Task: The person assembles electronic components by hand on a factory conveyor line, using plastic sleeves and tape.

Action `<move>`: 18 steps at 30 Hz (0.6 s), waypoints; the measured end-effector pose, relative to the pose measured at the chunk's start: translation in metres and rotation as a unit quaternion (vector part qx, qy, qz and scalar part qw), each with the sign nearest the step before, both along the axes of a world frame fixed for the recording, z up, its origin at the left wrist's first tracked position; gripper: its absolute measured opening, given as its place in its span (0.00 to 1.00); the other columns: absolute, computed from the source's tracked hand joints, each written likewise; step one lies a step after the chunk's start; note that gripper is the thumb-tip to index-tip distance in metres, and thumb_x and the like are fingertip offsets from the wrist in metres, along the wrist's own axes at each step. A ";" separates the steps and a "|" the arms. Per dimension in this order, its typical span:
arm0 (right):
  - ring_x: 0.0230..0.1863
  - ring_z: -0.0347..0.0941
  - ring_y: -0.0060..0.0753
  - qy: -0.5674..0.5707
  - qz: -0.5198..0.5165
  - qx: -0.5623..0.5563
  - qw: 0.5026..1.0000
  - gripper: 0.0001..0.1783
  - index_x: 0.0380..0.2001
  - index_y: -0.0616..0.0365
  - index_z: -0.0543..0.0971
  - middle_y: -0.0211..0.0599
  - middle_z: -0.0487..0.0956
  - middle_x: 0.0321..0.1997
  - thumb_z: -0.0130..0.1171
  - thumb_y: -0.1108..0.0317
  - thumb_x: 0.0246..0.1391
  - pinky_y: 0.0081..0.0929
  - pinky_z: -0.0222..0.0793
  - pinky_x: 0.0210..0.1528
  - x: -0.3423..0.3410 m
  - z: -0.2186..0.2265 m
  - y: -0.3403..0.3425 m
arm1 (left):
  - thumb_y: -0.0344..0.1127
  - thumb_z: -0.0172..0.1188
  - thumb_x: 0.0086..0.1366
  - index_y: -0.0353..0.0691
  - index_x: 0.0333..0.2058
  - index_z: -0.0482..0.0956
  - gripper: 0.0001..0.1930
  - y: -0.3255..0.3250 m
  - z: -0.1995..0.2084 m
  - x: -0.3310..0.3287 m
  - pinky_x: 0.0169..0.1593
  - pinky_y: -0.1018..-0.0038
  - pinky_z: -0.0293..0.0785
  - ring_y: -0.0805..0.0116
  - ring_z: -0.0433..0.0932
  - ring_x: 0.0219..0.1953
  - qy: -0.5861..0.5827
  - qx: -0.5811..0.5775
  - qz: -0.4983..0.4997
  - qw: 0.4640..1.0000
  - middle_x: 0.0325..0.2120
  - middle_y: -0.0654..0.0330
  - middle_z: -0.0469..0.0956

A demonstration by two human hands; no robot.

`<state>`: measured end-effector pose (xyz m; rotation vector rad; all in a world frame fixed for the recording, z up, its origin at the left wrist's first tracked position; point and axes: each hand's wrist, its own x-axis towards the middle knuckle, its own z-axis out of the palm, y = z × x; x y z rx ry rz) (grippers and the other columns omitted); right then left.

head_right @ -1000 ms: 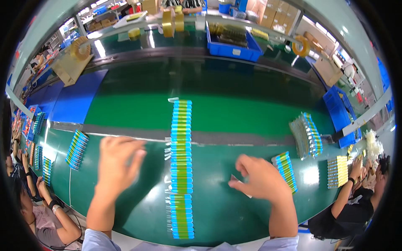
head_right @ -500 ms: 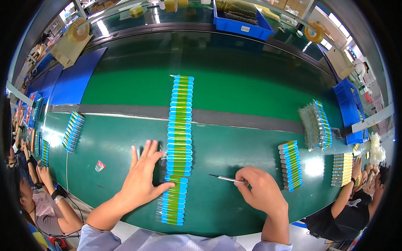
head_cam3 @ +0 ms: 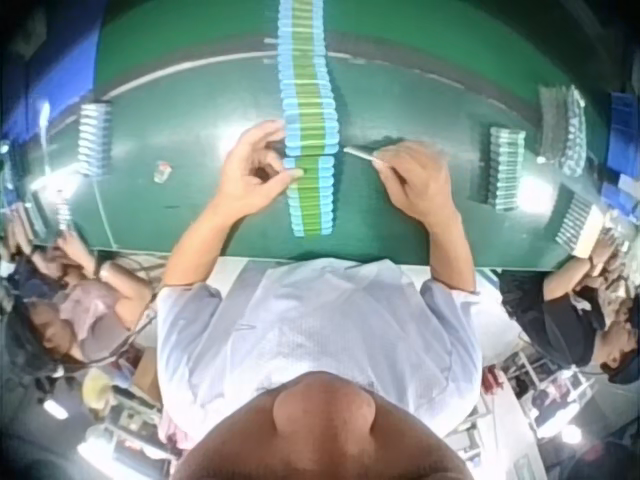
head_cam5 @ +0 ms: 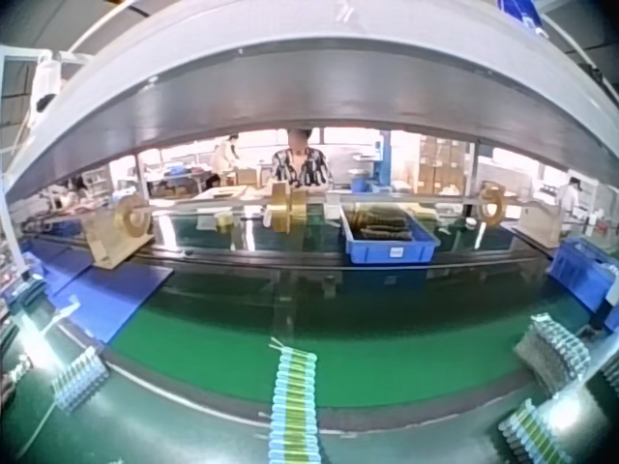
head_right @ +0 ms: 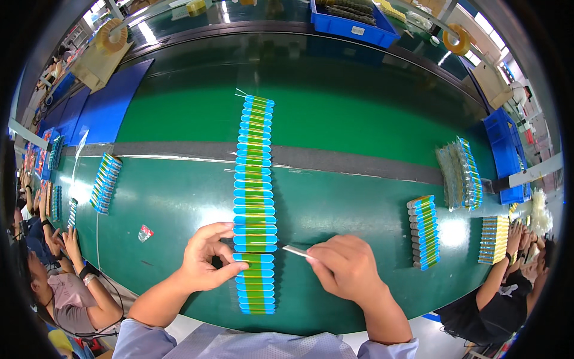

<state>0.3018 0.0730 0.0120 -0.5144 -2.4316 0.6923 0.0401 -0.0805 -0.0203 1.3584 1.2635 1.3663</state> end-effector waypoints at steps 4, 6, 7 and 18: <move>0.29 0.81 0.37 0.028 0.045 -0.050 0.997 0.06 0.33 0.59 0.82 0.36 0.87 0.35 0.67 0.75 0.49 0.32 0.75 0.31 -0.005 -0.005 -0.015 | 0.17 0.71 0.58 0.36 0.65 0.61 0.40 -0.004 -0.001 0.004 0.23 0.81 0.71 0.78 0.81 0.24 -0.014 -0.024 -0.037 0.999 0.24 0.61 0.82; 0.31 0.82 0.37 0.075 0.069 -0.074 0.992 0.08 0.35 0.60 0.83 0.38 0.87 0.36 0.67 0.76 0.49 0.32 0.77 0.32 -0.008 -0.010 -0.021 | 0.23 0.74 0.57 0.38 0.64 0.67 0.37 -0.005 -0.001 0.009 0.22 0.82 0.71 0.82 0.78 0.20 -0.030 -0.046 -0.039 0.998 0.23 0.62 0.82; 0.32 0.83 0.38 0.084 0.072 -0.088 0.990 0.09 0.35 0.61 0.84 0.39 0.86 0.36 0.68 0.77 0.48 0.32 0.78 0.33 -0.009 -0.010 -0.023 | 0.24 0.74 0.57 0.39 0.64 0.69 0.36 -0.003 0.003 0.010 0.23 0.81 0.72 0.81 0.79 0.20 -0.017 -0.055 -0.042 0.997 0.20 0.65 0.80; 0.35 0.84 0.42 0.223 0.098 -0.264 0.933 0.09 0.38 0.64 0.81 0.48 0.86 0.35 0.67 0.80 0.53 0.35 0.80 0.37 -0.009 -0.013 -0.036 | 0.21 0.75 0.53 0.41 0.71 0.59 0.48 0.002 0.015 0.006 0.25 0.81 0.73 0.80 0.81 0.23 0.056 -0.116 -0.062 0.990 0.56 0.44 0.77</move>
